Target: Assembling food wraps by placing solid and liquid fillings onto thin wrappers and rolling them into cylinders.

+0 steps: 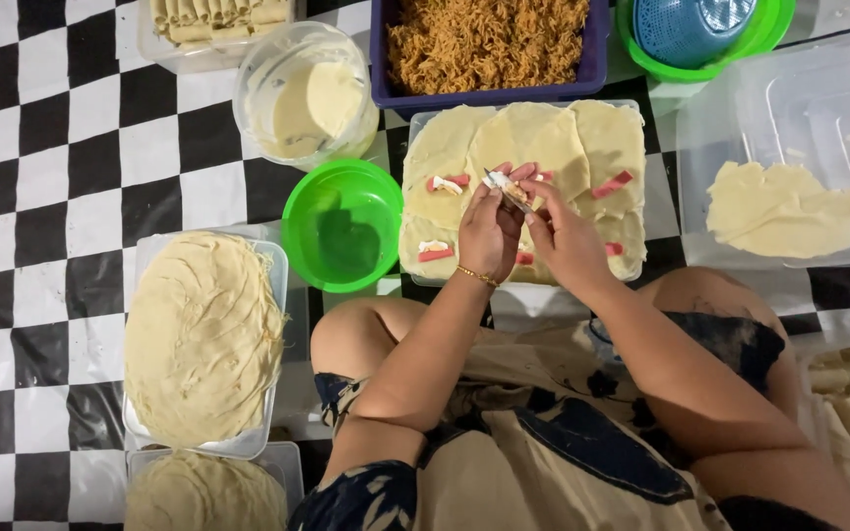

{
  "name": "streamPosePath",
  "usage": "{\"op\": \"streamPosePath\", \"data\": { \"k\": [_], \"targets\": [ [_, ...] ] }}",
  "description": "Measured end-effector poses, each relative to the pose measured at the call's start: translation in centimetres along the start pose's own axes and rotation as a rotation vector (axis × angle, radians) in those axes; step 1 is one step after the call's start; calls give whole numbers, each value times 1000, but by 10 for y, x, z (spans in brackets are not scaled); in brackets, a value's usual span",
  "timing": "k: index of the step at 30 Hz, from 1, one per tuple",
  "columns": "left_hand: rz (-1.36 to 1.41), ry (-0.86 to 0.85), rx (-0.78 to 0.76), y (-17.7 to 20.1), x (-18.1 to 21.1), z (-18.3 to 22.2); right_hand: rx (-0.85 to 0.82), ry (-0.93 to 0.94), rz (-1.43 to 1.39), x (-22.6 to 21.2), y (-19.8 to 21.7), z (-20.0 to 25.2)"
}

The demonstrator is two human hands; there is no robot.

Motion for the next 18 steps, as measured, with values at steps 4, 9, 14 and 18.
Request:
{"op": "streamPosePath", "data": {
  "k": [4,9,14,18],
  "targets": [
    [51,58,1,13,-10,-6,71,140,238,-5,4,-1],
    [209,183,84,65,-55,-32,214,384,688,24,29,-15],
    [-430,225,186,44,-43,-59,145,337,870,67,105,-20],
    [-1298,96,-148,49,-89,-102,-57,171,902,120,121,-18]
  ]
}}
Point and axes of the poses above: each hand's wrist, its own z-axis away from the middle knuckle, its own y-axis out of the back of the hand, x = y × z, the point moved 8 cm from there along -z, towards the middle knuckle, and after that the axes turned 3 degrees about -z, right-handed, at the moved point
